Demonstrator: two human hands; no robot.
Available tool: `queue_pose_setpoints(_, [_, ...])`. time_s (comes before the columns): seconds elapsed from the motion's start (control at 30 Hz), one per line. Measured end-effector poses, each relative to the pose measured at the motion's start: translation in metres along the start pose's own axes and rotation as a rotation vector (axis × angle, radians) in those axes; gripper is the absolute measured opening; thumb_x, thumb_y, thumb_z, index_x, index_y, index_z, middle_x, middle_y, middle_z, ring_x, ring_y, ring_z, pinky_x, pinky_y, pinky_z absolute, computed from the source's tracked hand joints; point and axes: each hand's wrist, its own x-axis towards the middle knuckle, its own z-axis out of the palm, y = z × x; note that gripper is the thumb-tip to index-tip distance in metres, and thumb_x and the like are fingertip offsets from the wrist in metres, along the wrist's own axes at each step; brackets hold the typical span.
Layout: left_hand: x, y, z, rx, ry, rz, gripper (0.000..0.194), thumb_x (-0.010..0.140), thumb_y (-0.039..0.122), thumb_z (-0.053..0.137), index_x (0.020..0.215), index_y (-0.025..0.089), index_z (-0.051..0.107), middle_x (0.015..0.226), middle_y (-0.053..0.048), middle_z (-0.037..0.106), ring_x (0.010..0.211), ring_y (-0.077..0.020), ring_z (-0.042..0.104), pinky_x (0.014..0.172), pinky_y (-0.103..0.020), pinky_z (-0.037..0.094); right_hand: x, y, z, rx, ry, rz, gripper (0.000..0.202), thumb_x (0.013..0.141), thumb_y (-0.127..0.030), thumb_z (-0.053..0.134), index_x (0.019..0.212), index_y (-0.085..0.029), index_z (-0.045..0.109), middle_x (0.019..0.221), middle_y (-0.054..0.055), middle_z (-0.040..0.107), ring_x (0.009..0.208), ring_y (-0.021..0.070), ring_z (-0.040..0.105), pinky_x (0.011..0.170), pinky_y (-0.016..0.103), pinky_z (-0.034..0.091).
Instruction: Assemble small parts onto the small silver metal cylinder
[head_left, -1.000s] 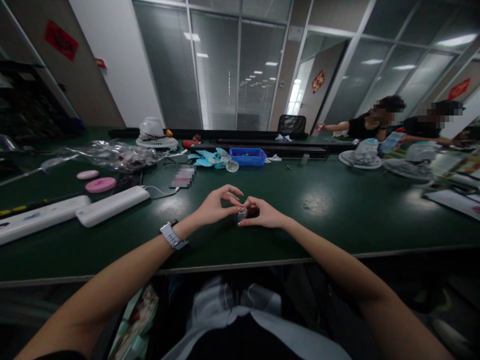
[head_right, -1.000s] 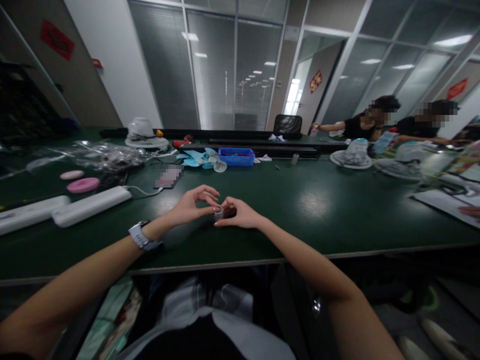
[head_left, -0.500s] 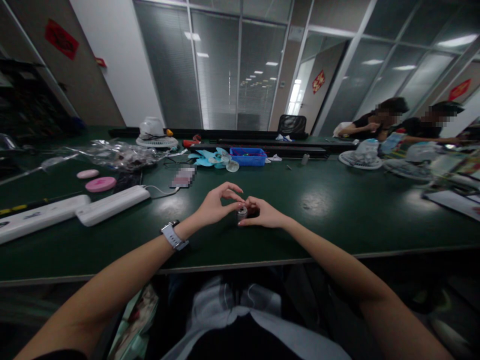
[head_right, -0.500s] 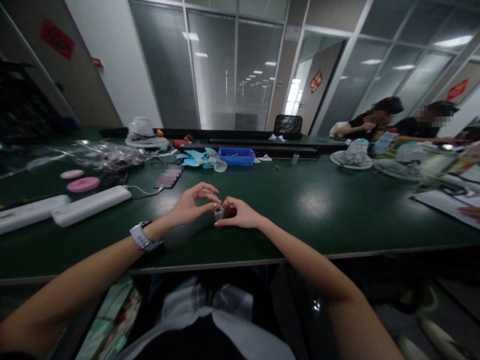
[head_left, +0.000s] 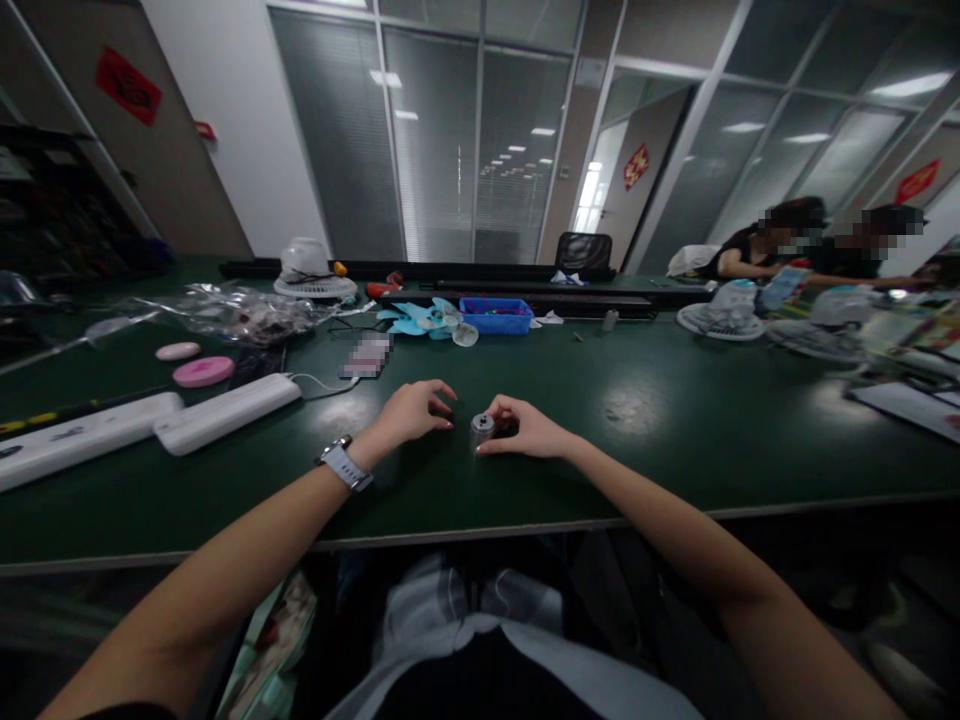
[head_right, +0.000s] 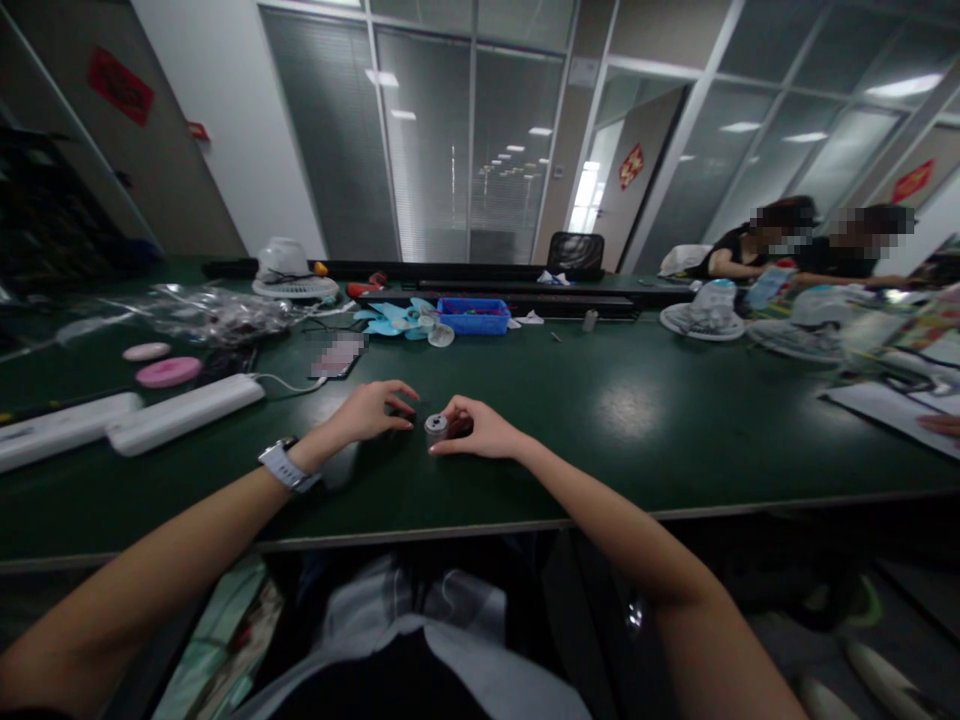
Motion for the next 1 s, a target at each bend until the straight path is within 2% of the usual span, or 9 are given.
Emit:
queue_pose_setpoints(0.17, [0.0, 0.005, 0.0, -0.03, 0.011, -0.001, 0.033, 0.059, 0.021, 0.078, 0.091, 0.022, 0.067, 0.064, -0.001, 0.073, 0.068, -0.0239, 0.069, 0.066, -0.033, 0.05, 0.0, 0.0, 0.0, -0.001, -0.002, -0.007, 0.044, 0.06, -0.034, 0.08, 0.089, -0.017, 0.052, 0.094, 0.004, 0.065, 0.086, 0.0172, 0.064, 0.084, 0.038, 0.051])
queue_pose_setpoints(0.33, [-0.004, 0.038, -0.001, -0.252, 0.121, 0.113, 0.029, 0.071, 0.028, 0.071, 0.096, 0.018, 0.06, 0.083, -0.004, 0.074, 0.079, -0.0202, 0.07, 0.078, -0.033, 0.052, 0.001, 0.001, 0.0, 0.009, 0.007, 0.0, 0.044, 0.059, -0.034, 0.08, 0.087, -0.017, 0.051, 0.09, 0.003, 0.065, 0.082, 0.0161, 0.064, 0.08, 0.036, 0.052])
queue_pose_setpoints(0.5, [-0.012, 0.062, 0.006, -0.478, -0.006, 0.212, 0.032, 0.075, 0.031, 0.07, 0.099, 0.015, 0.056, 0.083, -0.007, 0.073, 0.08, -0.0204, 0.07, 0.078, -0.034, 0.054, 0.001, 0.005, 0.001, 0.029, -0.002, -0.017, 0.045, 0.059, -0.035, 0.081, 0.087, -0.018, 0.049, 0.086, 0.001, 0.064, 0.081, 0.0162, 0.064, 0.08, 0.036, 0.052])
queue_pose_setpoints(0.6, [-0.014, 0.063, 0.012, -0.484, -0.02, 0.235, 0.03, 0.074, 0.029, 0.07, 0.097, 0.015, 0.057, 0.085, -0.008, 0.072, 0.083, -0.0205, 0.07, 0.081, -0.035, 0.053, 0.002, 0.007, 0.0, 0.019, -0.01, -0.02, 0.045, 0.059, -0.035, 0.08, 0.087, -0.018, 0.049, 0.084, 0.0, 0.064, 0.08, 0.016, 0.064, 0.08, 0.036, 0.052])
queue_pose_setpoints(0.83, [-0.013, 0.062, 0.011, -0.453, 0.055, 0.257, 0.023, 0.079, 0.025, 0.065, 0.096, 0.015, 0.055, 0.087, -0.007, 0.071, 0.084, -0.0185, 0.069, 0.078, -0.032, 0.054, 0.001, 0.005, 0.0, 0.023, -0.001, -0.02, 0.045, 0.059, -0.034, 0.081, 0.087, -0.017, 0.049, 0.088, 0.001, 0.063, 0.082, 0.0158, 0.064, 0.08, 0.035, 0.052])
queue_pose_setpoints(1.0, [-0.014, 0.063, 0.008, -0.359, 0.012, 0.283, 0.023, 0.08, 0.026, 0.064, 0.099, 0.016, 0.055, 0.088, -0.006, 0.071, 0.087, -0.0191, 0.068, 0.08, -0.032, 0.053, 0.002, 0.009, 0.0, 0.013, -0.005, -0.031, 0.046, 0.06, -0.034, 0.08, 0.09, -0.017, 0.049, 0.087, 0.001, 0.063, 0.081, 0.0155, 0.063, 0.078, 0.034, 0.052])
